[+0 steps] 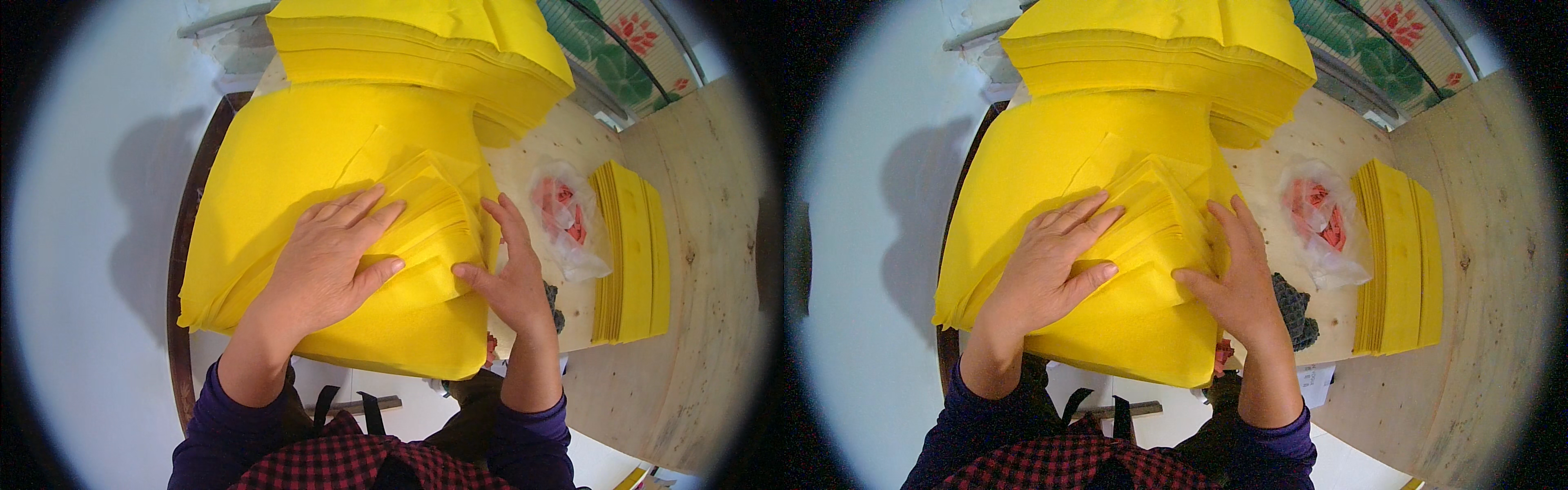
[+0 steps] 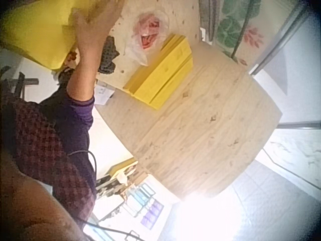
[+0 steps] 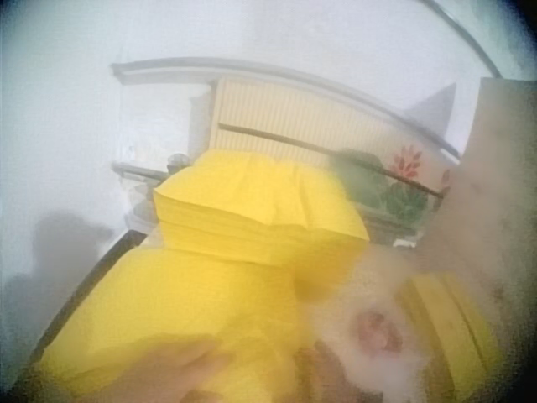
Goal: The person folds yellow sheets of packing material on a wooden table, aligning edges and creasing folds. They repeatedly pick up, fold, and restack the sheets, occasionally using a small pink tool to assist with alignment.
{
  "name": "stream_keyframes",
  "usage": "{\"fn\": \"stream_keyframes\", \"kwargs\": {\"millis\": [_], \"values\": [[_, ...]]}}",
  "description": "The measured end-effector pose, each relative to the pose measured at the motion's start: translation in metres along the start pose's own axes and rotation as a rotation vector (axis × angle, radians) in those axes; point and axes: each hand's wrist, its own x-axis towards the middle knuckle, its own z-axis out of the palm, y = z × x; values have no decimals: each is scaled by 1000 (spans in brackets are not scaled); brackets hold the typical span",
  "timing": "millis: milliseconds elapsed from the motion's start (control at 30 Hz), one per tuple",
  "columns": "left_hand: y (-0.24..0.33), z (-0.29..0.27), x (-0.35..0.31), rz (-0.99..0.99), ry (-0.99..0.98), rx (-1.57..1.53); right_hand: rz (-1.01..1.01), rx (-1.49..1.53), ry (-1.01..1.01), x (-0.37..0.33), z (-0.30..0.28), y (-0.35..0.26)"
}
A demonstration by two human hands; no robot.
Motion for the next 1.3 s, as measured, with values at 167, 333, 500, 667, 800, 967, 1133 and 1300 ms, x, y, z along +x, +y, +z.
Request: {"fn": "stream_keyframes", "kwargs": {"millis": [167, 333, 500, 667, 800, 967, 1133, 1300], "values": [[0, 0, 0, 0, 1, -5, -39, -57, -101, -5, -16, -3], [1, 1, 0, -1, 8, -3, -82, 80, -37, -2, -23, 4], [0, -1, 1, -11, -8, -8, -2, 66, 59, 3, 0, 6], [2, -1, 0, -15, -12, 5, -3, 19, 32, 1, 5, -1], [2, -1, 0, -16, -19, 11, -16, -40, -20, -2, -3, -6], [2, -1, -1, -6, -7, 3, -88, 33, -66, -5, -22, -5], [2, -2, 1, -3, -10, -10, -64, 120, 47, 2, -9, 3], [2, -2, 0, -10, -22, -5, -17, 28, 80, 2, 5, 3]]}}
